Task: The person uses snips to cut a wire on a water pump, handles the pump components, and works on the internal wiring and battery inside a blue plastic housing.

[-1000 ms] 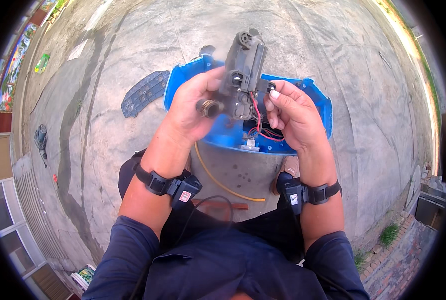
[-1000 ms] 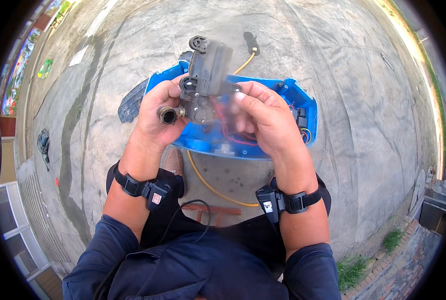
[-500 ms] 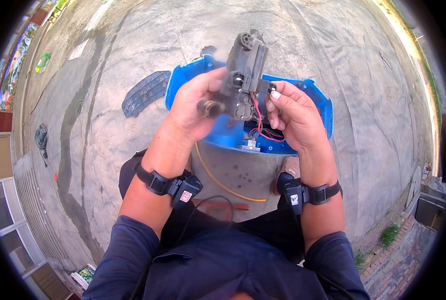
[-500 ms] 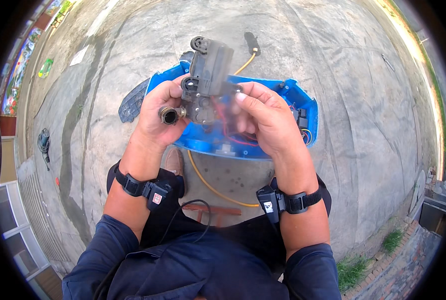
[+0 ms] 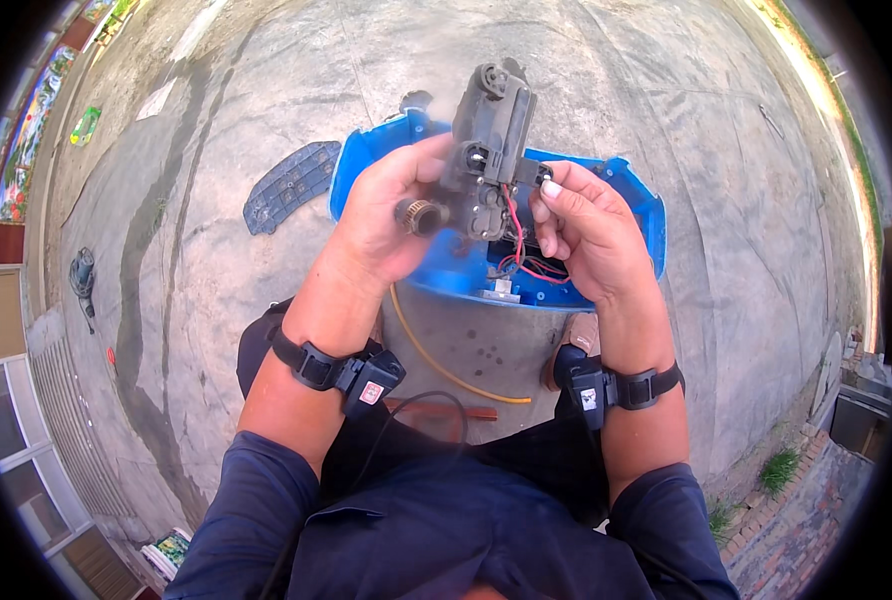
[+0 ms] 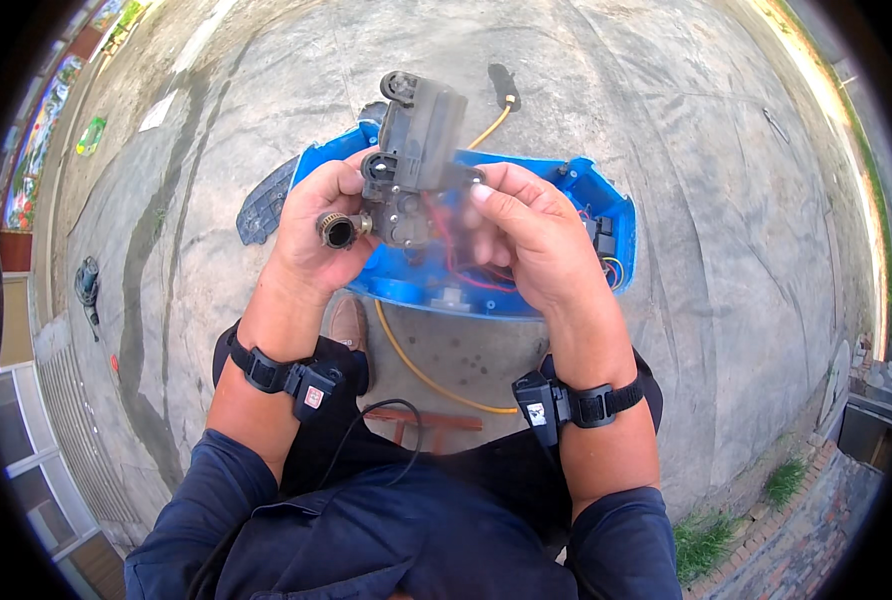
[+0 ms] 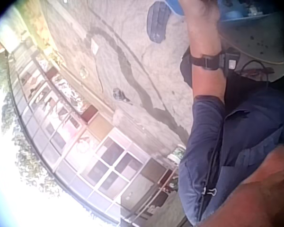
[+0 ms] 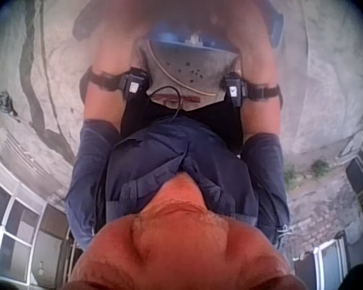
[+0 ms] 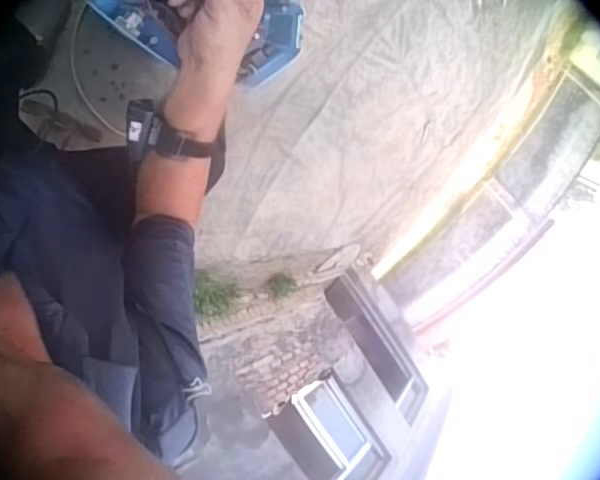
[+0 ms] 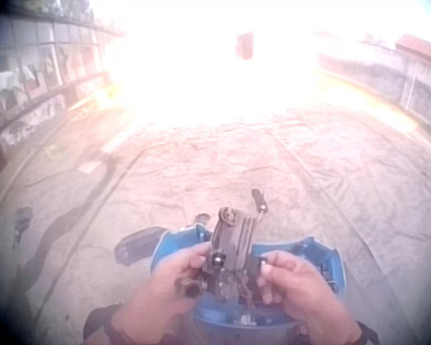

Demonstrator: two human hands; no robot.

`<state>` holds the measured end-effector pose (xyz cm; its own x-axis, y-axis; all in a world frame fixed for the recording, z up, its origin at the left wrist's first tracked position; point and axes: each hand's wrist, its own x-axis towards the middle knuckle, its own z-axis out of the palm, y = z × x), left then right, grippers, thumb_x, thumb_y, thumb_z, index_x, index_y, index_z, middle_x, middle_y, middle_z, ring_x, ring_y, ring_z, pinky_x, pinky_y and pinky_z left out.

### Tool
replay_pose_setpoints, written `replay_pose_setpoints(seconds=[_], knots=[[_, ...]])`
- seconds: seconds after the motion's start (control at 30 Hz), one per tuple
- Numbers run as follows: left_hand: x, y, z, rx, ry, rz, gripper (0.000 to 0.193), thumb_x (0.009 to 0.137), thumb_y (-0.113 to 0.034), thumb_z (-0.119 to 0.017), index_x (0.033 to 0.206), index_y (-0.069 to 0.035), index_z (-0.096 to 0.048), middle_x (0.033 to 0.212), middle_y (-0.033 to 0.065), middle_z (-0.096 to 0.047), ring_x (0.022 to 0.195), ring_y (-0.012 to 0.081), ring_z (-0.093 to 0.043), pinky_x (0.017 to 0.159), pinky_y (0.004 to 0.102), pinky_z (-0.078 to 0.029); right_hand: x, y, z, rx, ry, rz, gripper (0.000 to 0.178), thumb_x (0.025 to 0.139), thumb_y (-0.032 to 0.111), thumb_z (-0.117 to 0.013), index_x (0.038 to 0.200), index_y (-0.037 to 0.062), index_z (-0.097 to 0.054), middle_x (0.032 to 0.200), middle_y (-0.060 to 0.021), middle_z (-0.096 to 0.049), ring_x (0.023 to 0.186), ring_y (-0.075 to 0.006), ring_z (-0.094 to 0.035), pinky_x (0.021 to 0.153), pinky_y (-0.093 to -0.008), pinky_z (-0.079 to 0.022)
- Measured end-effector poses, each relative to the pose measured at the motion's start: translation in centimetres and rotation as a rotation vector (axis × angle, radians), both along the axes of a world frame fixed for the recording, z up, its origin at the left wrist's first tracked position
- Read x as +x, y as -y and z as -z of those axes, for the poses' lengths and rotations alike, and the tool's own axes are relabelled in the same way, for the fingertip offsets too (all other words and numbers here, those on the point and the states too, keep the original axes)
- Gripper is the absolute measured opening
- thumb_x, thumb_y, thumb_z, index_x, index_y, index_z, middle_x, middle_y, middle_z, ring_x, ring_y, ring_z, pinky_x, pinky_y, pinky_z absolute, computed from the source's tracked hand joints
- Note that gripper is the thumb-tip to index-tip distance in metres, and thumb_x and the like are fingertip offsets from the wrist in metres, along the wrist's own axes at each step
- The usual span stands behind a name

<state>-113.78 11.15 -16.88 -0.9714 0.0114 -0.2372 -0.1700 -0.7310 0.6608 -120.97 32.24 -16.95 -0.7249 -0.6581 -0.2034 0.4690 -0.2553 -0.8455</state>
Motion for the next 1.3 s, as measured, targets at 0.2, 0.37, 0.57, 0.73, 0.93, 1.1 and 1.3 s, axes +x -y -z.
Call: replay_pose_setpoints(seconds=[0.2, 0.37, 0.57, 0.73, 0.93, 1.1, 1.3], knots=[[-0.13, 0.03, 0.08, -0.008, 0.037, -0.01, 0.043, 0.088, -0.015, -0.043, 0.123, 0.004, -0.058, 0.111, 0.0146, -0.068, 0.1, 0.0246, -0.067, 0.09, 0.0391, -0.055, 0.04, 0.03, 0.0, 0.006, -0.001, 0.004, 0.014, 0.097, 0.015, -0.062, 0.105, 0.0039, -0.064, 0.08, -0.003, -0.062, 0.056, -0.0084, -0.054, 0.051, -0.02, -0.043], [-0.11, -0.01, -0.07, -0.007, 0.02, 0.001, 0.043, 0.088, -0.015, -0.043, 0.123, 0.004, -0.058, 0.111, 0.0149, -0.068, 0.1, 0.0251, -0.067, 0.09, 0.0395, -0.055, 0.04, 0.03, -0.1, 0.009, -0.005, 0.001, 0.014, 0.097, 0.015, -0.062, 0.105, 0.0039, -0.064, 0.081, -0.0028, -0.062, 0.057, -0.0082, -0.054, 0.051, -0.0199, -0.042], [-0.12, -0.16, -0.27, -0.028, 0.02, -0.004, 0.044, 0.088, -0.016, -0.043, 0.124, 0.005, -0.058, 0.112, 0.0152, -0.068, 0.101, 0.0254, -0.067, 0.091, 0.04, -0.055, 0.06, -0.01, -0.07, 0.007, 0.004, 0.006, 0.014, 0.097, 0.015, -0.062, 0.105, 0.0038, -0.064, 0.08, -0.0028, -0.062, 0.056, -0.008, -0.054, 0.051, -0.0195, -0.042], [-0.11, -0.05, -0.17, -0.015, 0.004, 0.004, 0.044, 0.088, -0.016, -0.042, 0.125, 0.005, -0.058, 0.112, 0.0154, -0.068, 0.101, 0.0254, -0.067, 0.091, 0.04, -0.055, 0.05, 0.06, -0.02, 0.005, -0.004, 0.005, 0.014, 0.098, 0.015, -0.062, 0.105, 0.0035, -0.064, 0.08, -0.0029, -0.062, 0.056, -0.0083, -0.054, 0.051, -0.0199, -0.043], [-0.1, -0.09, -0.27, -0.005, 0.012, 0.0, 0.044, 0.088, -0.015, -0.042, 0.124, 0.005, -0.058, 0.112, 0.015, -0.068, 0.1, 0.025, -0.067, 0.091, 0.0398, -0.055, -0.01, 0.03, 0.17, 0.003, -0.01, 0.002, 0.014, 0.098, 0.015, -0.061, 0.106, 0.0034, -0.064, 0.08, -0.0029, -0.062, 0.057, -0.0085, -0.055, 0.051, -0.02, -0.043], [-0.03, 0.04, -0.14, -0.004, -0.001, 0.013, 0.043, 0.088, -0.014, -0.043, 0.124, 0.005, -0.058, 0.111, 0.0145, -0.068, 0.1, 0.0243, -0.067, 0.089, 0.0388, -0.055, -0.01, 0.04, 0.03, -0.002, -0.007, -0.009, 0.015, 0.098, 0.015, -0.061, 0.106, 0.0033, -0.063, 0.081, -0.0029, -0.062, 0.057, -0.0085, -0.054, 0.051, -0.0202, -0.043], [-0.04, 0.02, -0.31, 0.014, -0.006, 0.022, 0.043, 0.089, -0.015, -0.043, 0.124, 0.004, -0.057, 0.111, 0.0137, -0.068, 0.099, 0.0234, -0.067, 0.088, 0.0381, -0.056, -0.06, -0.06, 0.61, -0.024, -0.021, -0.009, 0.022, 0.097, 0.016, -0.062, 0.114, 0.0014, -0.064, 0.085, -0.0009, -0.067, 0.057, -0.0053, -0.056, 0.05, -0.017, -0.039]])
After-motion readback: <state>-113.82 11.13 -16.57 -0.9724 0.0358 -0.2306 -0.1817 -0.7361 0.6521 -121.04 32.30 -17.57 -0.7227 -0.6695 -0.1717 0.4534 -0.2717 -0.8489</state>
